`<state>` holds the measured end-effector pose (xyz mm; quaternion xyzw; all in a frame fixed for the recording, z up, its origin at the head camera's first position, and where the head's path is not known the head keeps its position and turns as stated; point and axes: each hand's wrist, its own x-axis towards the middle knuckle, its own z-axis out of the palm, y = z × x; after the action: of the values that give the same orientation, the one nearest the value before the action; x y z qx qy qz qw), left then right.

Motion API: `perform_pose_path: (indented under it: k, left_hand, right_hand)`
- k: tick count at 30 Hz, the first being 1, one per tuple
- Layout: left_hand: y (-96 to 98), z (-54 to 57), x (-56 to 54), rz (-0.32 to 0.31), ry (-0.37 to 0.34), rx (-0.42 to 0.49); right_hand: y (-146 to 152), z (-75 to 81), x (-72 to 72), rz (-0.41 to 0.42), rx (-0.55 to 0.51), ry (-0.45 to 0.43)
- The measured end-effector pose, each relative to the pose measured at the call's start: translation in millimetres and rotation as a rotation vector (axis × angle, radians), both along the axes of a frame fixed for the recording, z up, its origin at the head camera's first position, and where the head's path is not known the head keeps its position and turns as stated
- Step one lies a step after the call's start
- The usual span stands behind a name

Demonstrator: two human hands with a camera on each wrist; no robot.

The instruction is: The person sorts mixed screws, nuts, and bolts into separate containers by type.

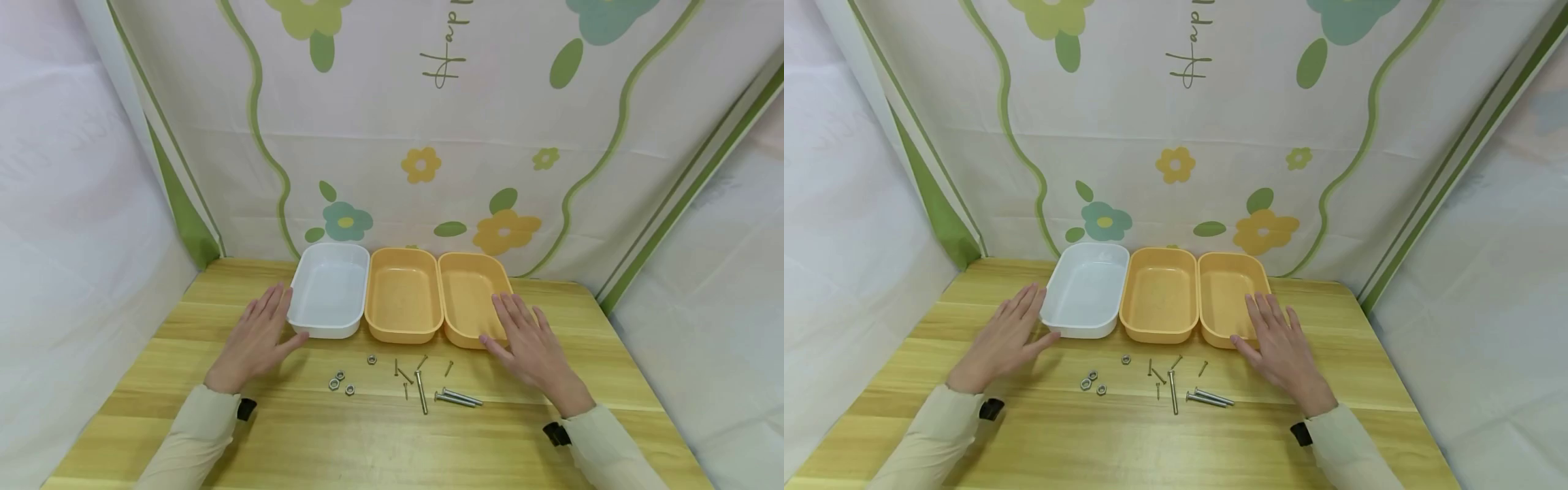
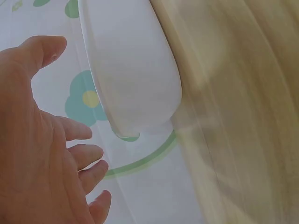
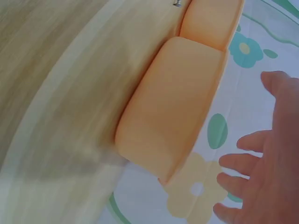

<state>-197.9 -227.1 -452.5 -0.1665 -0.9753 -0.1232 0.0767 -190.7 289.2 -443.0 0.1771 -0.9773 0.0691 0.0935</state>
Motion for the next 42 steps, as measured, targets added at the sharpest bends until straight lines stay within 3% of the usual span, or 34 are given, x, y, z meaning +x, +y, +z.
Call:
perform_pose_path:
  k: [3, 9, 14, 21, 26, 31, 42]
  left_hand:
    - [-0.2, 1.6, -1.9, -0.004, -0.009, 0.005]
    - [1.0, 4.3, -8.2, -0.013, -0.029, 0.011]
    - [3.4, 5.1, -13.9, -0.019, -0.044, 0.017]
    - [6.9, 1.7, -22.0, -0.027, -0.053, 0.044]
    - [11.1, 0.0, -25.6, -0.032, -0.071, 0.049]
    - [16.1, -1.2, -27.5, -0.035, -0.076, 0.053]
    - [19.8, -4.5, -30.5, -0.027, -0.104, 0.048]
  right_hand:
    - [0, 4.0, 2.4, 0.06, -0.007, 0.064]
    - [0, 10.6, 9.8, 0.254, -0.029, 0.271]
    - [-6, 15.5, 19.4, 0.361, -0.067, 0.303]
    - [-12, 15.2, 31.2, 0.44, -0.062, 0.196]
    - [-13, 6.2, 35.8, 0.467, -0.047, 0.065]
    - [-12, -3.3, 39.5, 0.465, -0.036, -0.071]
    - [-12, -22.7, 39.9, 0.445, -0.051, -0.263]
